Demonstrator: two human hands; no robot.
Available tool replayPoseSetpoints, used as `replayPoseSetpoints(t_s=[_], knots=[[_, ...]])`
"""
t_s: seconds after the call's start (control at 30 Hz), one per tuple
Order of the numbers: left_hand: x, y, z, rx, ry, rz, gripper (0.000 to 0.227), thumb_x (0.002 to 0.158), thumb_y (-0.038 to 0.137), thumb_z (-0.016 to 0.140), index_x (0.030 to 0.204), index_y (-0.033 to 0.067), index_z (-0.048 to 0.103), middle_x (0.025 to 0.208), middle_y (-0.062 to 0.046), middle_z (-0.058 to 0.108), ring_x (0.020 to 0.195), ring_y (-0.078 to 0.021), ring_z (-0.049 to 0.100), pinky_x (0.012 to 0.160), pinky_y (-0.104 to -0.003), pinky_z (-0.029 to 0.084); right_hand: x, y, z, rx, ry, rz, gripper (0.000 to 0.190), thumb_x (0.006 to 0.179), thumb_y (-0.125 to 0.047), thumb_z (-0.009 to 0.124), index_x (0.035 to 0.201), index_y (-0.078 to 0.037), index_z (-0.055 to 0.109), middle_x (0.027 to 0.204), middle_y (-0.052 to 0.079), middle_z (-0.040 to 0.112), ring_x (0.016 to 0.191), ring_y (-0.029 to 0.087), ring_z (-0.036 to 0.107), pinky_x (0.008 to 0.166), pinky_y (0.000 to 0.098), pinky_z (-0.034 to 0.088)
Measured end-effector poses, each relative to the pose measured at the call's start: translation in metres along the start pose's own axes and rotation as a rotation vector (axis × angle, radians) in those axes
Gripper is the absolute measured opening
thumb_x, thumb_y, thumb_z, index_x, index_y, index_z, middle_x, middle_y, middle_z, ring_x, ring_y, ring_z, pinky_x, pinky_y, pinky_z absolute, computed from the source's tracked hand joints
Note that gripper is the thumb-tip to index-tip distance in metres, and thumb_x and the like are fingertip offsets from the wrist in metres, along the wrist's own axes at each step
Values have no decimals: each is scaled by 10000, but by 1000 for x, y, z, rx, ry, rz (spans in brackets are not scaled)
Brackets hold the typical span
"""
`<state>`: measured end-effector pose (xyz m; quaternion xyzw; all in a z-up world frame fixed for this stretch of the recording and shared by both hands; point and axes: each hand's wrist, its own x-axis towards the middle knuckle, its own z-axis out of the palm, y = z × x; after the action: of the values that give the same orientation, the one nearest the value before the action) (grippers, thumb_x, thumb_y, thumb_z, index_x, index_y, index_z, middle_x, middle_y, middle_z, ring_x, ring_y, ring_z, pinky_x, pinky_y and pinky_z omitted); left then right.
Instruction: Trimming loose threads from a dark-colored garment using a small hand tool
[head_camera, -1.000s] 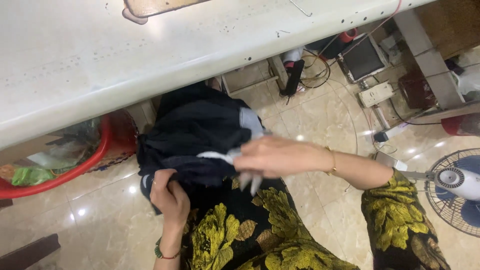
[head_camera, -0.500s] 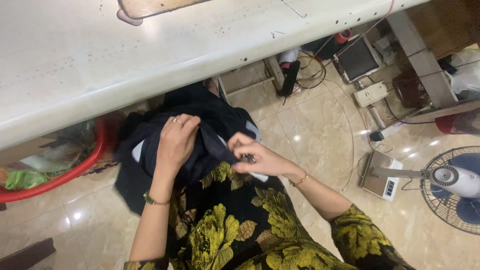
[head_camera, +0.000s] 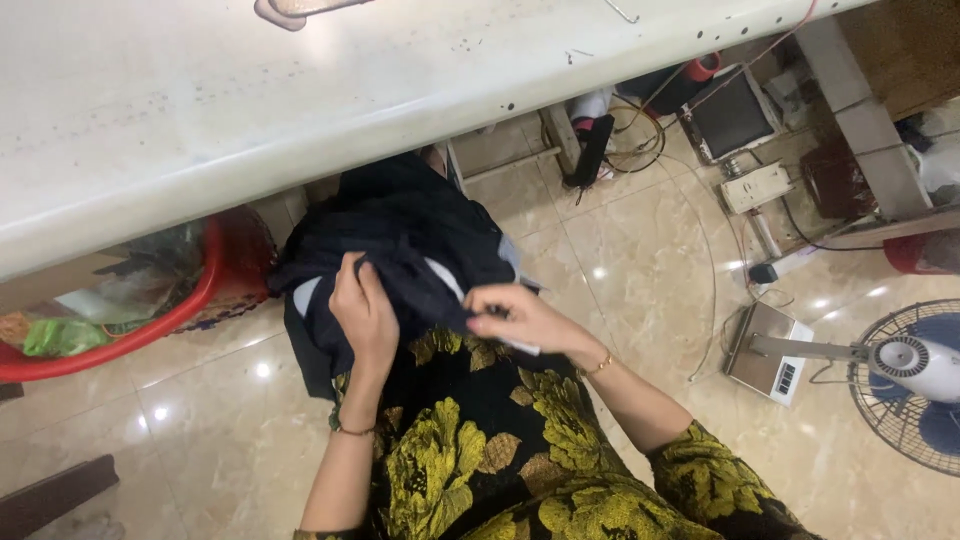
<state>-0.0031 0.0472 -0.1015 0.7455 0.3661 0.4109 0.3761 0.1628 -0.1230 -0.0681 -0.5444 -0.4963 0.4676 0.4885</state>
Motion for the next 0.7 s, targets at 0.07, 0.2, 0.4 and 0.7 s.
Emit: replayPoseSetpoints(t_s=[0.07, 0.2, 0.4, 0.7], knots=[[6, 21, -14, -22, -7, 77, 314, 1118, 245, 366, 1029, 76, 615, 809, -148, 596, 801, -393, 627, 798, -453, 501, -10, -16, 5, 22, -47, -3, 194, 977, -182, 685, 823, -81, 626, 789, 49, 623, 723, 182, 603, 680, 345, 516], [37, 68, -44, -132, -131, 489, 400, 1044, 330, 462, 805, 67, 648, 697, -104, 611, 645, -364, 630, 655, -435, 521, -19, -55, 7, 171, -279, -45, 252, 978, -248, 708, 782, -113, 625, 645, 4, 581, 564, 149, 551, 568, 272, 489], [78, 127, -58, 4, -479, 675, 374, 989, 292, 491, 745, 29, 597, 659, -106, 537, 612, -301, 528, 646, -424, 449, -13, -31, 15, 529, -632, -31, 298, 1032, -322, 625, 841, -122, 515, 700, -24, 590, 554, 77, 633, 433, 150, 500], [87, 5, 14, 191, -421, 410, 149, 889, 238, 685, 902, 91, 665, 783, -127, 680, 861, -370, 675, 805, -462, 490, 16, -12, 41, 839, 282, 139, 168, 844, -85, 727, 825, -99, 561, 629, -63, 489, 539, 56, 487, 525, 182, 354]])
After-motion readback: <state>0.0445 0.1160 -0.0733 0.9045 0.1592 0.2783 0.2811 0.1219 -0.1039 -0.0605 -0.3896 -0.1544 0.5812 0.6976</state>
